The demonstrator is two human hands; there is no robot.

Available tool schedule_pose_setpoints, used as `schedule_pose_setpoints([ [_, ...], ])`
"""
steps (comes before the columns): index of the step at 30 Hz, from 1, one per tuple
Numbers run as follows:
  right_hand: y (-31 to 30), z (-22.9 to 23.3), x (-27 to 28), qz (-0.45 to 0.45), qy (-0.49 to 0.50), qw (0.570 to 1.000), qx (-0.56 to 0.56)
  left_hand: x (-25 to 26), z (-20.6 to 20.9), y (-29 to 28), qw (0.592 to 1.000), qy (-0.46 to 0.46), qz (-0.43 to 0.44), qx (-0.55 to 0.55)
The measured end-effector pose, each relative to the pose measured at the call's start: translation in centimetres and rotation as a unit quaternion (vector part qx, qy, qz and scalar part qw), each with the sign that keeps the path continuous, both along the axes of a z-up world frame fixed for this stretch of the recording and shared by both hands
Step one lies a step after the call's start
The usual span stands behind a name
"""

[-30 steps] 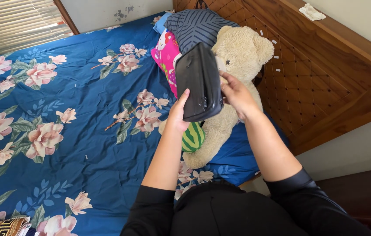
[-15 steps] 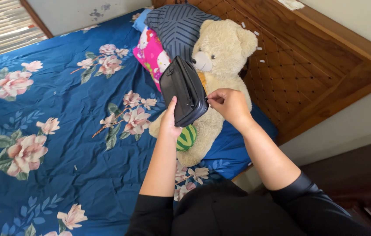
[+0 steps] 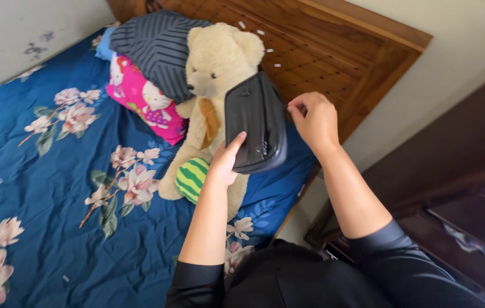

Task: Cleaning the top and front surface of a wooden dresser using a cleaning spray and a cloth.

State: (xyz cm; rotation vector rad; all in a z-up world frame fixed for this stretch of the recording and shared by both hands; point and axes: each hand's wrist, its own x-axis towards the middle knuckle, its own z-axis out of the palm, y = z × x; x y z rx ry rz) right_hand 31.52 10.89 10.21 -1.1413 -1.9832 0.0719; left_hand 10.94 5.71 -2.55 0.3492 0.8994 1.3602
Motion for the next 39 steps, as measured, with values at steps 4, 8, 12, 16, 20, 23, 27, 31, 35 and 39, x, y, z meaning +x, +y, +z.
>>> schedule_pose_setpoints([
  [4,1.6,-0.4,3.5,-0.057,0.02,0.998,-0.004,3.0,-0.4,0.6,0.998,0.035,-0.052,0.002],
  [8,-0.4,-0.8,6.7,-0.071,0.014,0.997,-0.001,5.8,-0.5,-0.4,0.994,0.079,-0.066,0.025],
  [12,-8.1,2.6,8.4,0.042,0.048,0.993,-0.099,9.6,0.4,-2.4,0.996,0.071,-0.036,0.029],
  [16,-15.0,2.7,11.0,0.119,-0.101,0.988,0.014,13.2,0.4,-4.4,0.997,0.057,-0.036,0.024],
  [20,-20.9,2.4,13.4,0.003,-0.101,0.994,-0.051,17.1,1.7,-8.6,0.993,0.076,-0.093,0.013],
  [23,-24.0,1.3,16.7,-0.068,-0.08,0.993,-0.049,20.5,1.7,-11.9,0.988,0.078,-0.134,-0.006],
  [27,-28.4,0.7,20.3,-0.156,-0.043,0.987,-0.018,24.8,1.1,-15.2,0.977,0.089,-0.189,-0.036],
  [31,-32.2,1.3,23.6,-0.195,-0.035,0.98,-0.003,28.1,3.1,-17.8,0.949,0.167,-0.255,-0.077],
  [35,-34.4,1.9,26.4,-0.216,-0.021,0.975,0.042,30.5,4.9,-19.2,0.93,0.21,-0.302,-0.009],
  [39,-36.7,3.1,27.8,-0.279,0.034,0.96,-0.003,32.6,6.3,-20.1,0.917,0.237,-0.32,0.008],
])
